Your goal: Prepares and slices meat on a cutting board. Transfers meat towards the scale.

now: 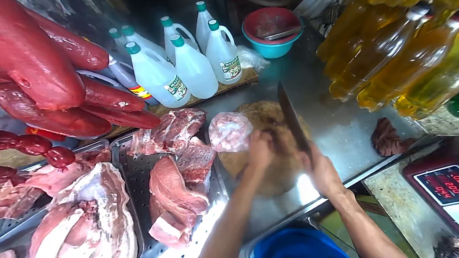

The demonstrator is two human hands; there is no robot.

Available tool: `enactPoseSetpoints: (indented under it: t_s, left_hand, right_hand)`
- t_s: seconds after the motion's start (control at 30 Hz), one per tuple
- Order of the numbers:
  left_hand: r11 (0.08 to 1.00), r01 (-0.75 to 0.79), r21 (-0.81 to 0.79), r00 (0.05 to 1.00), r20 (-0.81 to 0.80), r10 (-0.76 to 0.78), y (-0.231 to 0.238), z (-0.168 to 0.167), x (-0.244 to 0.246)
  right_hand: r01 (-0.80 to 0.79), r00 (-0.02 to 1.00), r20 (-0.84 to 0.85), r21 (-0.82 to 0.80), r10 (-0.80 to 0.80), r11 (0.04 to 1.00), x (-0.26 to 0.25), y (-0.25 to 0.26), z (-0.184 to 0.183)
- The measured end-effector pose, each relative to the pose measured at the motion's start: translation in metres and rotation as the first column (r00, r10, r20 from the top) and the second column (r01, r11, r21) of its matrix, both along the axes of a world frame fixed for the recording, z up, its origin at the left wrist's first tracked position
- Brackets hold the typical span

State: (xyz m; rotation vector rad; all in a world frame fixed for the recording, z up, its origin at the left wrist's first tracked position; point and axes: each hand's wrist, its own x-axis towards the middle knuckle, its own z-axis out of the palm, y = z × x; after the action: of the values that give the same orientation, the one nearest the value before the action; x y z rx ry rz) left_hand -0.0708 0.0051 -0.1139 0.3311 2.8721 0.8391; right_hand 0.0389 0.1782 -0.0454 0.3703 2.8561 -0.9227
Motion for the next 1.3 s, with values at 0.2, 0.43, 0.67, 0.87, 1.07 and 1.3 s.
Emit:
enactPoseSetpoints:
  t_s: [0.2, 0.43, 0.67, 0.87, 1.07, 1.3]
  left_hand:
    - [0.996, 0.031, -0.08, 0.999, 0.028, -0.029, -0.01, -0.002, 0.005]
    - [0.98, 0.052, -0.19, 0.998, 0.045, -0.044, -0.005, -0.001, 0.004]
    - [0.982, 0.012, -0.191, 0.999, 0.05, -0.003, -0.016, 0.003, 0.015]
    - [0.972, -0.003, -0.236, 0.998, 0.059, 0.017, -0.012, 0.01, 0.009]
    - [0.981, -0.065, -0.183, 0.991, 0.107, 0.085, -0.028, 0.016, 0.029]
    - [0.97, -0.216, -0.111, 0.959, 0.16, 0.232, -0.055, 0.014, 0.064]
  right_hand:
    - [-0.103, 0.977, 0.183, -0.026, 0.106, 0.994, -0.008, -0.03, -0.031]
    - [-0.022, 0.969, 0.245, 0.023, 0.016, 0.999, 0.001, -0.011, -0.022]
    - [-0.054, 0.998, -0.019, -0.01, 0.054, 0.999, 0.0, -0.023, -0.002]
    - [-0.101, 0.957, 0.27, -0.02, 0.102, 0.995, 0.002, -0.023, -0.042]
    - [-0.057, 0.997, 0.052, -0.001, 0.057, 0.998, 0.009, -0.019, -0.011]
    - [-0.131, 0.957, 0.254, -0.053, 0.14, 0.99, 0.005, -0.029, -0.036]
